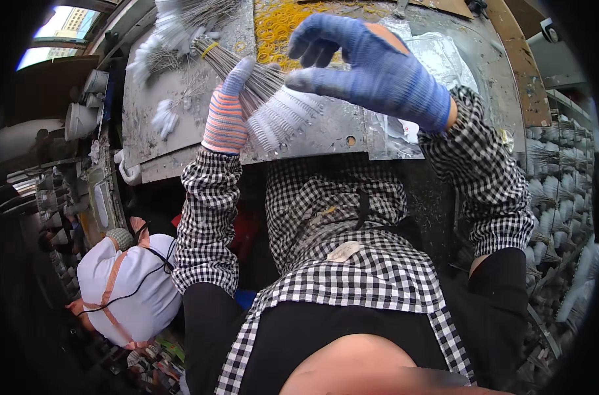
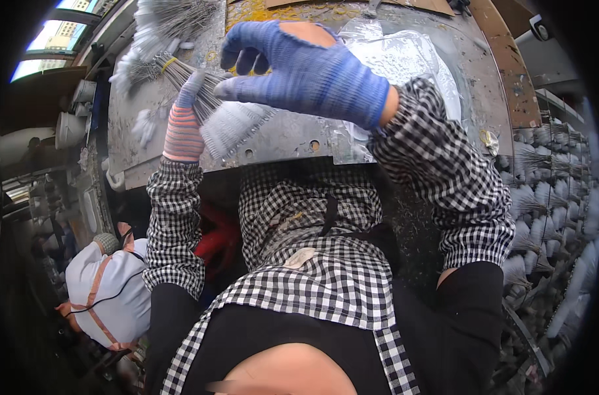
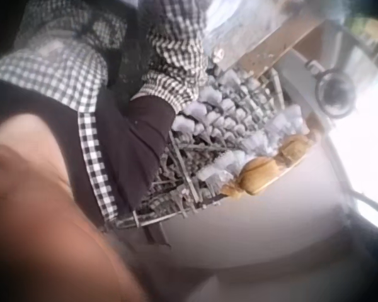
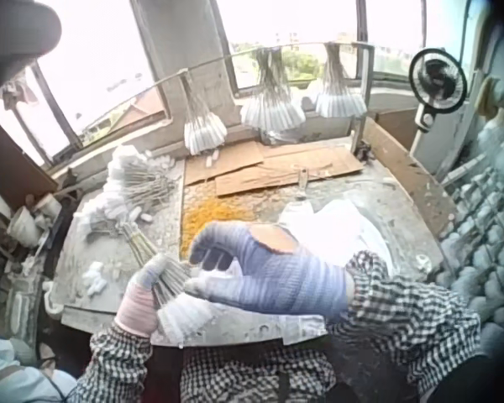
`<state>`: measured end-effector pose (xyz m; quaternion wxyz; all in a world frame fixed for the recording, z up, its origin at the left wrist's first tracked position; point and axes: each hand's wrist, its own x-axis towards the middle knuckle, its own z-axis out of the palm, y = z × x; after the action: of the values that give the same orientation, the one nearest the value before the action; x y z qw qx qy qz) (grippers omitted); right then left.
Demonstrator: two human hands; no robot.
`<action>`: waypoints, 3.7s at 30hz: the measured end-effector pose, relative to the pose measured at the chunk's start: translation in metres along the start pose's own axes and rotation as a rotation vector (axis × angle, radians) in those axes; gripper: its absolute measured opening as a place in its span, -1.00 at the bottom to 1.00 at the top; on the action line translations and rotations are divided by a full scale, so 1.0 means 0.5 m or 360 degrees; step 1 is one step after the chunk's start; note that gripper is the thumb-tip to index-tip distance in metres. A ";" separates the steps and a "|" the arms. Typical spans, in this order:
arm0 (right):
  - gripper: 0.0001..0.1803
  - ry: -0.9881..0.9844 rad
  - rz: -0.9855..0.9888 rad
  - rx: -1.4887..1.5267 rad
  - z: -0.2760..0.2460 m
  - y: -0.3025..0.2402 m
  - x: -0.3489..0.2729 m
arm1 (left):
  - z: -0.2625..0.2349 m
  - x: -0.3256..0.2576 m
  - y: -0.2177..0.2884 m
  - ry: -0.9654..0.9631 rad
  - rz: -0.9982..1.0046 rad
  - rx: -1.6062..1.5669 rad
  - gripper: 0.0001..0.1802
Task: Assembling bundles of white bristles, securing them with rubber bands, and dipping them in a white substance at a manufacturing workstation.
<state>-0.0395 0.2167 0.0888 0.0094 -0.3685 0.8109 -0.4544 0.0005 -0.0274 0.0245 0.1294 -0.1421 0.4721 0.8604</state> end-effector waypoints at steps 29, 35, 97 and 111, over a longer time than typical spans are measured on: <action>-0.78 -0.0009 -0.0214 -0.0789 0.076 0.085 -0.027 | 0.003 0.062 -0.025 -0.0240 0.0336 0.0443 -0.63; -0.71 -0.0249 0.0181 -0.0260 0.034 0.086 -0.031 | 0.040 0.069 -0.028 -0.0049 0.0578 0.0615 -0.68; -0.67 0.0231 0.0072 -0.1039 -0.055 0.358 -0.193 | 0.309 0.254 -0.126 -0.0561 0.2301 0.2418 -0.47; -0.72 0.0647 -0.0505 -0.0688 -0.073 -0.070 -0.231 | 0.116 0.025 -0.086 -0.0169 0.0304 -0.0688 -0.15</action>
<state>0.0524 0.3026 0.0994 -0.3017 -0.3854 0.8063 -0.3321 -0.0028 0.0453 0.0166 0.0386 -0.0756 0.2807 0.9560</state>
